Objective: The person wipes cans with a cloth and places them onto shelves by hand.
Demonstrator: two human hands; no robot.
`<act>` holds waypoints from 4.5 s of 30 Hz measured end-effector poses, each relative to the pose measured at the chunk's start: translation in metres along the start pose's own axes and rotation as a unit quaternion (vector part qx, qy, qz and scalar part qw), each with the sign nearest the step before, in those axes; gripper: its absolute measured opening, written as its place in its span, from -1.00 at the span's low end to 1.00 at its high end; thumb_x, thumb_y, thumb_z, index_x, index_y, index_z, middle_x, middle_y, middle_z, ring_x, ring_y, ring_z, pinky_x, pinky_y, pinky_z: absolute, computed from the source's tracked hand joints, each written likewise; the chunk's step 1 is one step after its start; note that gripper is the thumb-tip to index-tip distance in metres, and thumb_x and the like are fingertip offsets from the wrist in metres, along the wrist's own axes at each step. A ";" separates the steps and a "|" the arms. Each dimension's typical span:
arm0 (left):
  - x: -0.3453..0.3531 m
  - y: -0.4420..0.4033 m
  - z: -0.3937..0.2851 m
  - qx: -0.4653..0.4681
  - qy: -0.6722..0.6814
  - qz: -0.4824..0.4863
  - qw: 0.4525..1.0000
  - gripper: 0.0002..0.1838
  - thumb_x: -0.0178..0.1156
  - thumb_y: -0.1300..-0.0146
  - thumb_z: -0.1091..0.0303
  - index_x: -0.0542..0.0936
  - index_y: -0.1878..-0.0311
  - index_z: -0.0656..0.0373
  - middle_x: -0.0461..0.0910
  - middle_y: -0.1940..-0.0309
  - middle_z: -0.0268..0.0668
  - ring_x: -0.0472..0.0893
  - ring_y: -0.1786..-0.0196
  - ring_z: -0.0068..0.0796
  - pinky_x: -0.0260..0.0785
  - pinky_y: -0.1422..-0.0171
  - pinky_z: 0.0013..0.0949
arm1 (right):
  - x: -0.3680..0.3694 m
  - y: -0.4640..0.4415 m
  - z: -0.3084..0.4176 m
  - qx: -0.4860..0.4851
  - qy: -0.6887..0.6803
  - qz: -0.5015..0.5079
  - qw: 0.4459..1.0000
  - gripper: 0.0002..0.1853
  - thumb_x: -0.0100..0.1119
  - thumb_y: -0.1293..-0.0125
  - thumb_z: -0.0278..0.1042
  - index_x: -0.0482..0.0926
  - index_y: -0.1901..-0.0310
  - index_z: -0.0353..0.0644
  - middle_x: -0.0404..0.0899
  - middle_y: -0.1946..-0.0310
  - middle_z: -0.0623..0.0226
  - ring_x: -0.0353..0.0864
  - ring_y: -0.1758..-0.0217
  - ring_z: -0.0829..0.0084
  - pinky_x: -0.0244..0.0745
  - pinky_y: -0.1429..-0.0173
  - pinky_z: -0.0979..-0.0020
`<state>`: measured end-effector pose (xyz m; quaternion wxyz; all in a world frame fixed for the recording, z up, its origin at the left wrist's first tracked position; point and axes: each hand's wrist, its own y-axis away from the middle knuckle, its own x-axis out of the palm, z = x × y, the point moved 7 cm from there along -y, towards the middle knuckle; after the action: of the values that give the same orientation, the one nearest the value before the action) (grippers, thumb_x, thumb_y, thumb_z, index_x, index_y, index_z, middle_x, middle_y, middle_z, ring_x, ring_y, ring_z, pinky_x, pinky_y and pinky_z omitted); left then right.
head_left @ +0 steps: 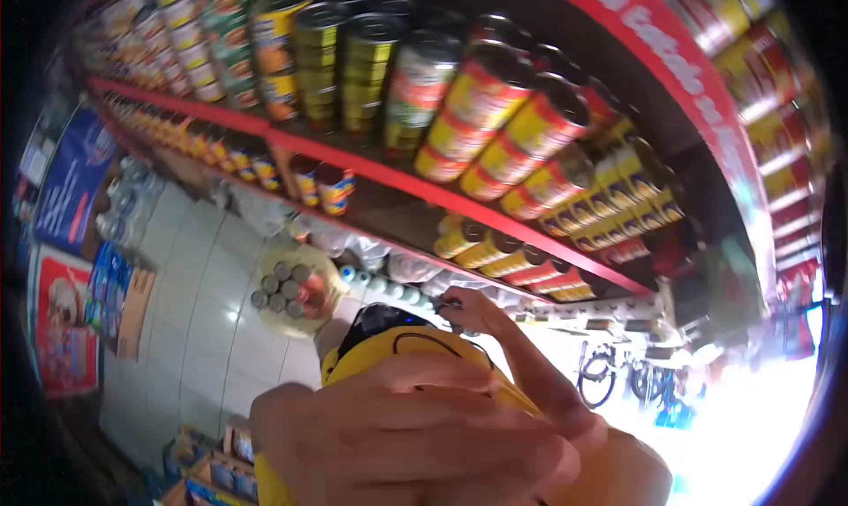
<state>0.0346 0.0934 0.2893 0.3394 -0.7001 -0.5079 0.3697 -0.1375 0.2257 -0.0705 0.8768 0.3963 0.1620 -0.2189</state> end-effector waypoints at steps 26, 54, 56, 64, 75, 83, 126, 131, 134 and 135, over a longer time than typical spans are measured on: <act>-0.009 -0.006 0.025 0.043 0.127 -0.006 0.991 -0.60 0.01 -0.41 0.49 0.60 -0.26 0.29 0.68 -0.03 -0.11 0.69 -0.01 -0.28 0.54 -0.17 -0.22 | 0.017 -0.002 -0.044 -0.010 -0.066 0.002 0.998 -0.65 0.34 -0.30 -0.15 0.68 0.01 -0.22 0.71 0.33 0.28 0.71 0.33 0.45 0.62 0.15 0.35; -0.082 0.233 0.447 -0.420 -0.323 -0.144 0.836 -0.50 0.48 -0.21 0.16 0.64 -0.19 0.06 0.70 -0.10 -0.07 0.67 -0.19 -0.03 0.57 -0.21 -0.07 | 0.008 0.039 0.028 -0.006 -0.046 -0.062 0.997 -0.64 0.39 -0.37 -0.16 0.65 -0.07 -0.19 0.74 0.22 0.20 0.71 0.15 0.41 0.58 0.01 0.30; -0.086 0.233 0.410 -0.419 -0.248 -0.201 0.850 -0.61 0.43 -0.29 0.25 0.62 -0.14 0.09 0.70 -0.05 -0.11 0.69 -0.13 -0.05 0.56 -0.21 -0.04 | 0.007 0.037 0.030 -0.011 -0.046 -0.057 0.997 -0.65 0.39 -0.36 -0.16 0.66 -0.06 -0.18 0.74 0.20 0.19 0.71 0.14 0.39 0.58 0.00 0.28; -0.077 0.284 0.324 -0.488 0.204 -0.443 0.724 -0.45 0.47 -0.28 0.38 0.47 -0.29 0.12 0.64 -0.02 -0.30 0.68 -0.07 -0.40 0.57 -0.15 -0.27 | -0.020 0.042 0.092 -0.153 -0.111 -0.154 0.970 -0.70 0.38 -0.32 -0.38 0.61 -0.02 -0.31 0.70 0.26 0.10 0.71 0.32 0.41 0.58 0.21 0.31; -0.072 0.213 0.218 -0.372 -0.336 -0.220 0.837 -0.34 0.63 0.16 0.30 0.56 -0.07 0.10 0.58 0.04 -0.16 0.57 -0.12 0.04 0.48 -0.14 0.02 | -0.029 0.044 0.181 -0.385 0.097 -0.348 0.849 -0.77 0.41 -0.18 -0.50 0.65 0.12 -0.28 0.57 0.19 0.06 0.67 0.15 -0.02 0.63 0.06 0.09; -0.070 0.203 0.205 -0.361 -0.387 -0.212 0.822 -0.40 0.58 0.14 0.34 0.58 -0.05 0.06 0.55 0.09 -0.19 0.57 -0.04 0.03 0.49 -0.07 0.01 | -0.033 0.050 0.186 -0.391 0.093 -0.301 0.865 -0.77 0.38 -0.15 -0.51 0.68 0.13 -0.30 0.57 0.22 0.07 0.66 0.17 0.00 0.63 0.06 0.10; -0.084 0.194 0.195 -0.355 -0.459 -0.209 0.787 -0.40 0.56 0.14 0.40 0.57 -0.06 0.07 0.56 0.06 -0.17 0.58 -0.01 0.03 0.51 -0.02 0.00 | -0.037 0.042 0.216 -0.427 0.104 -0.227 0.869 -0.77 0.44 -0.12 -0.51 0.67 0.16 -0.31 0.61 0.26 0.13 0.68 0.22 0.08 0.59 0.12 0.22; -0.078 0.200 0.194 -0.385 -0.385 -0.217 0.810 -0.37 0.56 0.15 0.42 0.57 -0.08 0.05 0.56 0.05 -0.21 0.58 -0.01 0.03 0.53 -0.04 -0.01 | -0.050 0.039 0.207 -0.389 0.194 -0.159 0.887 -0.78 0.44 -0.08 -0.53 0.66 0.21 -0.27 0.61 0.27 0.17 0.68 0.23 0.08 0.60 0.12 0.19; -0.077 0.195 0.192 -0.402 -0.369 -0.234 0.805 -0.37 0.56 0.15 0.43 0.56 -0.09 0.06 0.56 0.05 -0.20 0.58 -0.01 0.05 0.52 -0.07 -0.02 | -0.062 0.043 0.205 -0.397 0.132 -0.266 0.868 -0.77 0.45 -0.08 -0.54 0.66 0.20 -0.30 0.60 0.28 0.14 0.68 0.22 0.07 0.60 0.10 0.19; -0.077 0.193 0.191 -0.401 -0.376 -0.236 0.802 -0.37 0.56 0.14 0.42 0.56 -0.09 0.07 0.56 0.05 -0.20 0.58 -0.01 0.05 0.52 -0.08 -0.02 | -0.059 0.042 0.204 -0.405 0.127 -0.276 0.862 -0.77 0.45 -0.09 -0.55 0.66 0.19 -0.31 0.60 0.28 0.12 0.68 0.22 0.07 0.60 0.10 0.19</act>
<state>-0.0579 -0.0110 0.0434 -0.1123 -0.4387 -0.8479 0.2757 -0.1434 0.1093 0.1121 0.8354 -0.0306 0.4496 -0.3147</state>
